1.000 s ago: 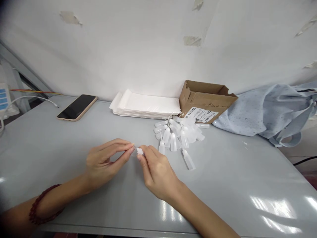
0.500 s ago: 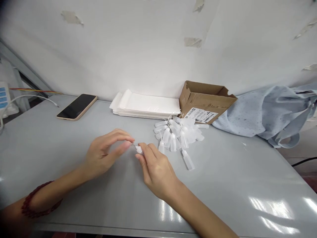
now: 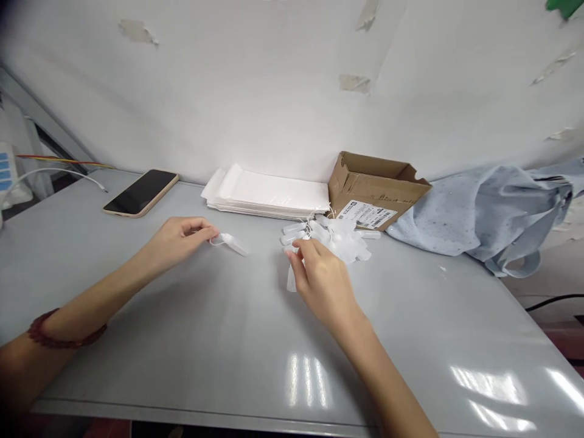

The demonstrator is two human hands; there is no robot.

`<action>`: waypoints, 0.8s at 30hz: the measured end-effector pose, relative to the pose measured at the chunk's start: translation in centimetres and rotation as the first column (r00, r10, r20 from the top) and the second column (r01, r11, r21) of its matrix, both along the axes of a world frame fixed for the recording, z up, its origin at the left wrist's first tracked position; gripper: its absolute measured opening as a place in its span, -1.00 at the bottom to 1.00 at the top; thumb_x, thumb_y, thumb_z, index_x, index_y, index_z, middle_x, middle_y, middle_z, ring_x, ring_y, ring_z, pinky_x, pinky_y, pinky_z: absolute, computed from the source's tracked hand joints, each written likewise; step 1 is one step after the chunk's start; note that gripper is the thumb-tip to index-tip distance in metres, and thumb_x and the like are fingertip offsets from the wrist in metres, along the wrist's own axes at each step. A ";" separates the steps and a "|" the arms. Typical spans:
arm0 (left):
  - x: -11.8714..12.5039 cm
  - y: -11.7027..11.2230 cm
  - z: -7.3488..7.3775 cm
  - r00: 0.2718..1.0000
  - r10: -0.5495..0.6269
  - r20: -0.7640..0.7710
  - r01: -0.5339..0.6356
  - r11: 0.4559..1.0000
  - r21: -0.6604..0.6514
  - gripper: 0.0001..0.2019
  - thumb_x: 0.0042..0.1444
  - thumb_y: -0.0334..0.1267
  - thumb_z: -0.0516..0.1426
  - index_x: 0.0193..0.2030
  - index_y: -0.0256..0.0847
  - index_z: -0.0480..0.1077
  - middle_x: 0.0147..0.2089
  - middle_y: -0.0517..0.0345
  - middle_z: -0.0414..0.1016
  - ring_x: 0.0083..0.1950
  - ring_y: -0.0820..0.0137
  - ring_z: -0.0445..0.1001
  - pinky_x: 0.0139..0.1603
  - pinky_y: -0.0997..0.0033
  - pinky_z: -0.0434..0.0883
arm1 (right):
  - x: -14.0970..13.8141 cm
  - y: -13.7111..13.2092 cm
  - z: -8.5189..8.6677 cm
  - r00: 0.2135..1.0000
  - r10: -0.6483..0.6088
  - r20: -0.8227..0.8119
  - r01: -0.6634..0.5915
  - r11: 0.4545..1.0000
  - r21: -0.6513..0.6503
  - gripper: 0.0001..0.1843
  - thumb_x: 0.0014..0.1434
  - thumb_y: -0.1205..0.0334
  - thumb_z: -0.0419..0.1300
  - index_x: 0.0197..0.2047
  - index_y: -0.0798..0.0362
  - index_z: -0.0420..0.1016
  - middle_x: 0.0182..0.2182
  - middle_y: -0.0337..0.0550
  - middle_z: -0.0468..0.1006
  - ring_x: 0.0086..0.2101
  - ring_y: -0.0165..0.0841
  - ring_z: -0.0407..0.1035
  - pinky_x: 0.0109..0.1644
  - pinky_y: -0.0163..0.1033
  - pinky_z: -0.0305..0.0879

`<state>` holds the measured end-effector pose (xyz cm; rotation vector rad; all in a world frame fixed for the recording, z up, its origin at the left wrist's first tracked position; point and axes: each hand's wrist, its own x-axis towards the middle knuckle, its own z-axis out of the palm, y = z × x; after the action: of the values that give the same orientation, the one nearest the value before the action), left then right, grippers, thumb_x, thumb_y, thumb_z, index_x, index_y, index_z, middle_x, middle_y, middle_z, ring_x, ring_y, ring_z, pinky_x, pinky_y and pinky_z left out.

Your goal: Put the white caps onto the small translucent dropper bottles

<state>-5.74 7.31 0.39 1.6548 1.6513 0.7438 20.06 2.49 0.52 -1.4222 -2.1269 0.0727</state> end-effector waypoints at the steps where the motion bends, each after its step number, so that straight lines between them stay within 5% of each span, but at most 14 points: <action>1: -0.2 0.3 -0.3 0.999 0.009 -0.037 -0.009 1.000 -0.004 -0.76 0.05 -0.13 0.08 -0.49 -0.21 0.42 -0.56 0.27 0.31 -0.57 0.50 0.15 -0.57 0.51 0.10 | 0.4 0.2 0.1 0.999 -0.036 0.012 0.037 0.999 -0.024 -0.82 0.27 0.25 0.04 -0.19 0.13 0.42 -0.36 -0.09 0.54 -0.47 -0.34 0.38 -0.44 -0.26 0.24; 9: 0.0 0.1 -1.2 0.954 0.042 -0.298 0.028 0.973 0.227 -0.72 0.12 -0.11 0.02 -0.22 -0.20 0.47 -0.19 0.10 0.55 -0.12 0.23 0.40 -0.17 0.35 0.31 | 0.4 0.5 0.4 0.967 -0.144 0.210 0.198 0.945 -0.262 -0.75 0.27 0.24 0.02 -0.39 0.09 0.43 -0.55 -0.19 0.52 -0.53 -0.35 0.37 -0.49 -0.30 0.08; 17: 0.4 -0.6 -1.4 0.937 -0.025 -0.349 0.125 0.956 0.265 -0.74 0.15 -0.15 0.00 -0.18 -0.19 0.44 -0.15 0.06 0.50 -0.03 0.18 0.35 -0.20 0.31 0.35 | -1.7 -0.3 -0.1 0.839 -0.123 0.531 0.326 0.894 -0.308 -0.68 0.27 0.09 0.05 -0.37 0.14 0.46 -0.51 -0.06 0.57 -0.52 -0.24 0.43 -0.55 -0.28 -0.12; 24: -0.3 0.8 -3.8 0.910 -0.096 -0.403 0.216 0.939 0.266 -0.60 0.16 -0.04 0.02 0.03 -0.26 0.34 -0.02 -0.04 0.40 0.05 0.10 0.26 -0.01 0.15 0.32 | -2.0 -0.4 -0.3 0.853 -0.104 0.511 0.333 0.862 -0.381 -0.66 0.25 0.05 0.06 -0.40 0.11 0.44 -0.52 -0.08 0.54 -0.48 -0.25 0.44 -0.53 -0.29 -0.09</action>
<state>-6.06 8.09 -3.39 2.2471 1.6951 0.6444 18.09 2.05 0.19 -2.1531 -2.4134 0.1571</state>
